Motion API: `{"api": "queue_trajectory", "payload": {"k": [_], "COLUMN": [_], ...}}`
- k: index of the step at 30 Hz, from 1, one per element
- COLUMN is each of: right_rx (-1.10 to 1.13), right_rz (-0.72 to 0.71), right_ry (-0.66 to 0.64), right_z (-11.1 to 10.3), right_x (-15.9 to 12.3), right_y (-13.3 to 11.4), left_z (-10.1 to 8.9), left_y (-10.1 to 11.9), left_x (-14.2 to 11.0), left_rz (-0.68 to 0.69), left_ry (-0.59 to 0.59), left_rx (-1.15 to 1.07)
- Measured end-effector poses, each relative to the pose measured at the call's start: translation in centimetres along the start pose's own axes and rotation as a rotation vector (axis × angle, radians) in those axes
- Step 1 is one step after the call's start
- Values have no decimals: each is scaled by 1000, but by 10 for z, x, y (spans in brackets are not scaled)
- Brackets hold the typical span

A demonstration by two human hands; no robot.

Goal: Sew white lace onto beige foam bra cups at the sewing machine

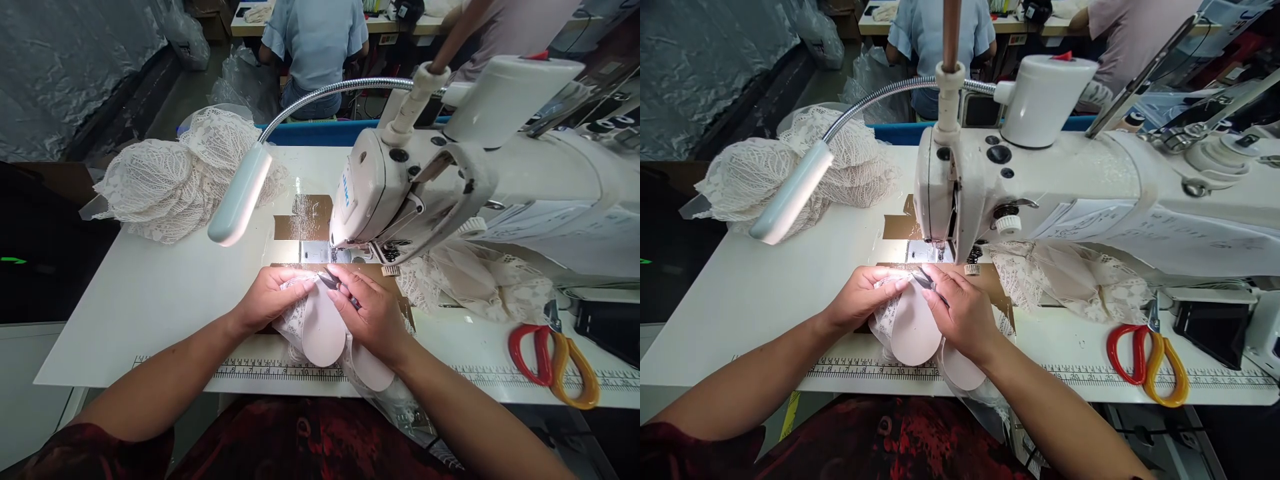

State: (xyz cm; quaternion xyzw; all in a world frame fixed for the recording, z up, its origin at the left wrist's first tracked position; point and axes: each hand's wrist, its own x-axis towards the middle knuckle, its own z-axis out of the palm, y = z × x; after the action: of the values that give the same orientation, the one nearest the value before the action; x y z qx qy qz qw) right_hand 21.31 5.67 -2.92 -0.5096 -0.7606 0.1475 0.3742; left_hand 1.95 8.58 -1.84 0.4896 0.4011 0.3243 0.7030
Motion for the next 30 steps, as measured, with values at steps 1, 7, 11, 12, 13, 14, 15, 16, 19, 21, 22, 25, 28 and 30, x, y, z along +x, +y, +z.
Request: {"api": "queue_trajectory", "payload": {"k": [1,7,11,12,13,14,15,16,19,21,22,25,28,30], "right_rx": [3,28,107,131,156,180,201,215,214,234,263,346,352,313], "right_rz": [3,1,10,14,16,21,27,37,81,56,28,7,144,182], "right_ry": [1,13,-45,-60,-70,-78,-85,-92,-93,-83,-76,-85,-141,-169], "right_z": [0,0,-2,-2,-3,-3,-3,-3,-5,-8,-10,-14,-13,-11], "right_x": [0,0,-2,-2,-2,-2,-2,-2,-1,-3,-4,-7,-5,-3], "right_y": [0,-1,-1,-1,0,0,1,1,0,-1,-1,0,3,4], "left_z": [0,0,-1,-1,-1,-1,-1,0,2,3,3,2,-2,-4], "left_y": [0,-3,-3,-2,-2,-1,0,1,2,2,2,1,0,-1], "left_x": [0,0,1,1,1,1,0,0,-1,-1,0,2,3,3], "left_rz": [-3,1,-8,-3,6,18,32,46,69,57,43,2,-28,-48], "left_ry": [4,34,55,52,50,50,52,56,75,107,125,142,121,119], "left_rx": [-1,28,91,117,147,175,200,222,268,290,296,283,229,188]}}
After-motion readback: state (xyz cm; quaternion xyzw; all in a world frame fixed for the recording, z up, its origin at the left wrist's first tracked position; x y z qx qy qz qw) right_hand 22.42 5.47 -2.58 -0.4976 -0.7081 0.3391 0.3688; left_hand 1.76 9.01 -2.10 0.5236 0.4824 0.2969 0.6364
